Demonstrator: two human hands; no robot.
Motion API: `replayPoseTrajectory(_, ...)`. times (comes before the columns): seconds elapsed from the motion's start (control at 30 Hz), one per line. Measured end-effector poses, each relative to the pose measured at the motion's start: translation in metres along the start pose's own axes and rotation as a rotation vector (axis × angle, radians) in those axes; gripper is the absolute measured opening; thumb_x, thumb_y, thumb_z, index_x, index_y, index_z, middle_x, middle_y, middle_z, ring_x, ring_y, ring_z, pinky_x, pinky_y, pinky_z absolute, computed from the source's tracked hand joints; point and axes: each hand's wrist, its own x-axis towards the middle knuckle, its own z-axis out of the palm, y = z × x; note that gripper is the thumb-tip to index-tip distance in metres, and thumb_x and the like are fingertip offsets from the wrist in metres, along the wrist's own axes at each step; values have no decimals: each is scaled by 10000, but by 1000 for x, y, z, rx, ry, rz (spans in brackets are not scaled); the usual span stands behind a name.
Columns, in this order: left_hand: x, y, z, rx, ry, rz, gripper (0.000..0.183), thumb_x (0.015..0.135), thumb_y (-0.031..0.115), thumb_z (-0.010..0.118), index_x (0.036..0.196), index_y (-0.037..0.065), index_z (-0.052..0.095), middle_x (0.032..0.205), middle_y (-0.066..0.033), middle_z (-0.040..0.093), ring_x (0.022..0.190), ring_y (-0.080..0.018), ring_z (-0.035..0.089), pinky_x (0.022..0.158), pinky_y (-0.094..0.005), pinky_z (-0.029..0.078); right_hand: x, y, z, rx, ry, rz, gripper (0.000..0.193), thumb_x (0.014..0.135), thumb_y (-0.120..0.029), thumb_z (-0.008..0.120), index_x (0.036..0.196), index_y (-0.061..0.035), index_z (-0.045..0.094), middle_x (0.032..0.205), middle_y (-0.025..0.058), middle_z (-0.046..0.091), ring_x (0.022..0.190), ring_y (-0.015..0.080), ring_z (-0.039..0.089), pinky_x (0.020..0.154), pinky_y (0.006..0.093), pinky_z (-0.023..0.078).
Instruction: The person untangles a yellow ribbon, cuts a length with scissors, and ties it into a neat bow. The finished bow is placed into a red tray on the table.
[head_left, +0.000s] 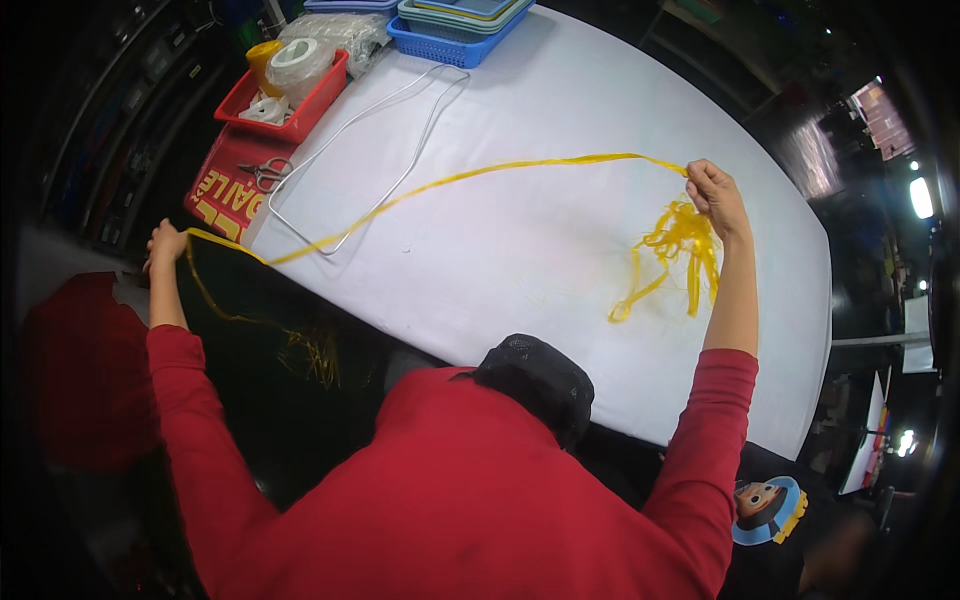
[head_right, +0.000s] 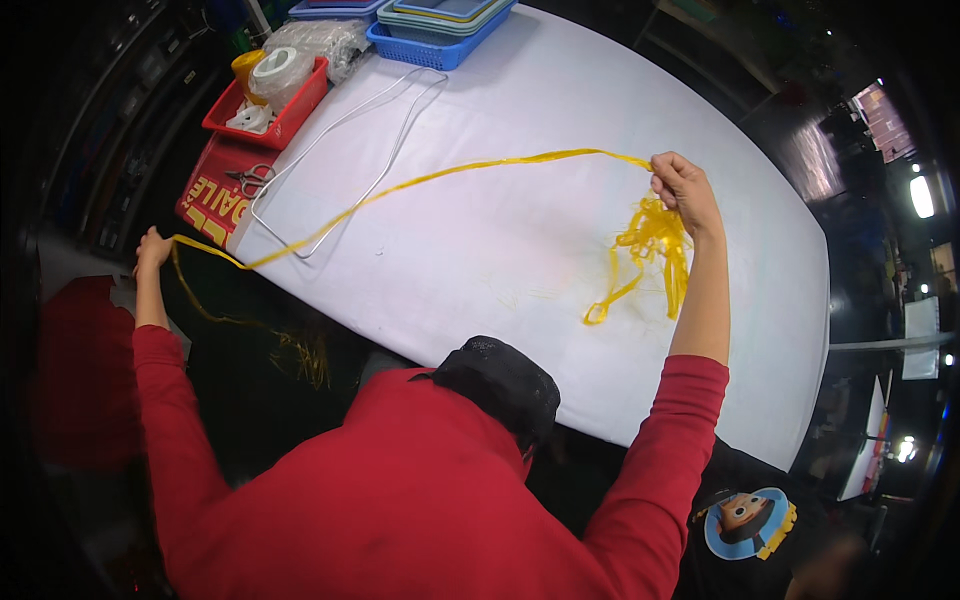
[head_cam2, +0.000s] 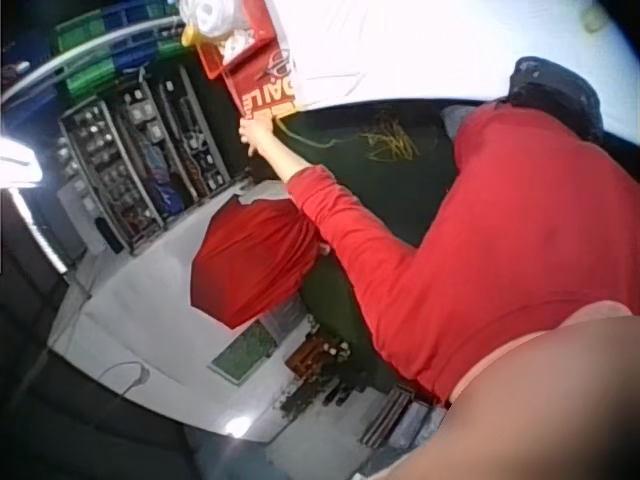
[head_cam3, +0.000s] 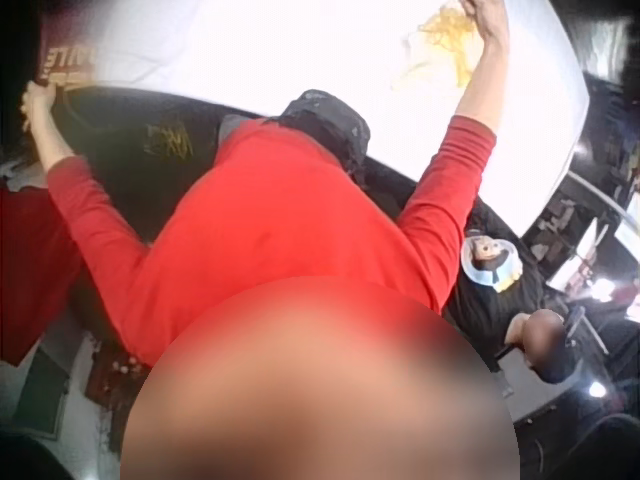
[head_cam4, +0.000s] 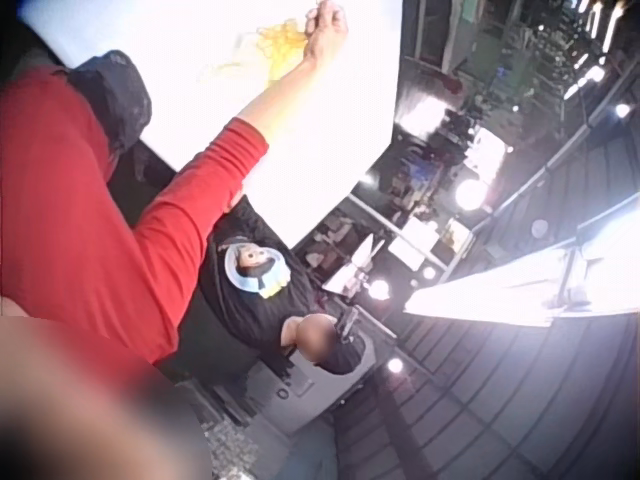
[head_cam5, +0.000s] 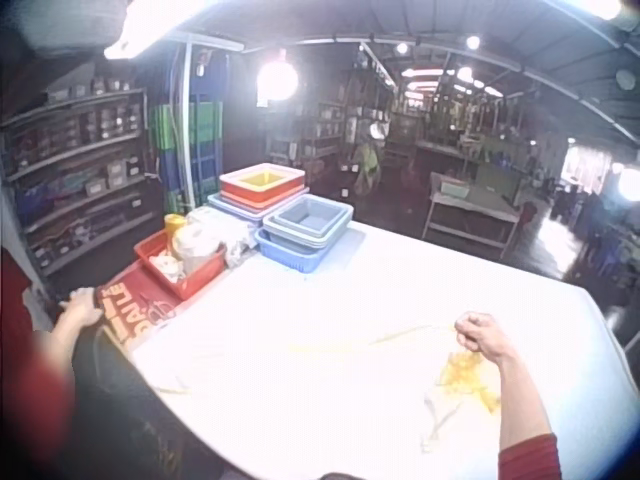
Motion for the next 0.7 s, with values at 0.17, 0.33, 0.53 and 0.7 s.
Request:
replayPoseTrajectory(0.17,-137,224,-150,-914,164,948,544,795,242,611,1238,-13,423,1263,-201,443,1188,-313,412,1011,-362,305,29,-24,53,11,-147,-63,191,886,-237,545,779,-79,549,591,-29,508,450,15,312,416,164,230)
replayPoseTrajectory(0.33,-284,375,-246,-1262,257,1354,492,845,313,572,1207,-4,463,1146,-176,528,1084,-260,502,943,-327,379,30,-58,90,12,-323,-120,182,882,-225,548,775,-78,549,595,-30,508,473,17,330,436,164,243)
replayPoseTrajectory(0.53,-267,403,-281,-1706,-1137,1090,302,913,364,464,754,116,529,501,116,261,437,-10,191,401,-183,143,38,-42,57,-83,-246,-31,235,870,-282,558,730,-100,514,573,-70,396,496,22,296,448,178,232)
replayPoseTrajectory(0.7,-162,391,-260,-1751,-981,736,221,886,297,509,746,125,501,517,114,263,425,-8,197,380,-194,132,37,-3,-2,-67,-223,26,219,863,-268,566,723,-108,514,565,-81,349,496,25,268,450,186,224)
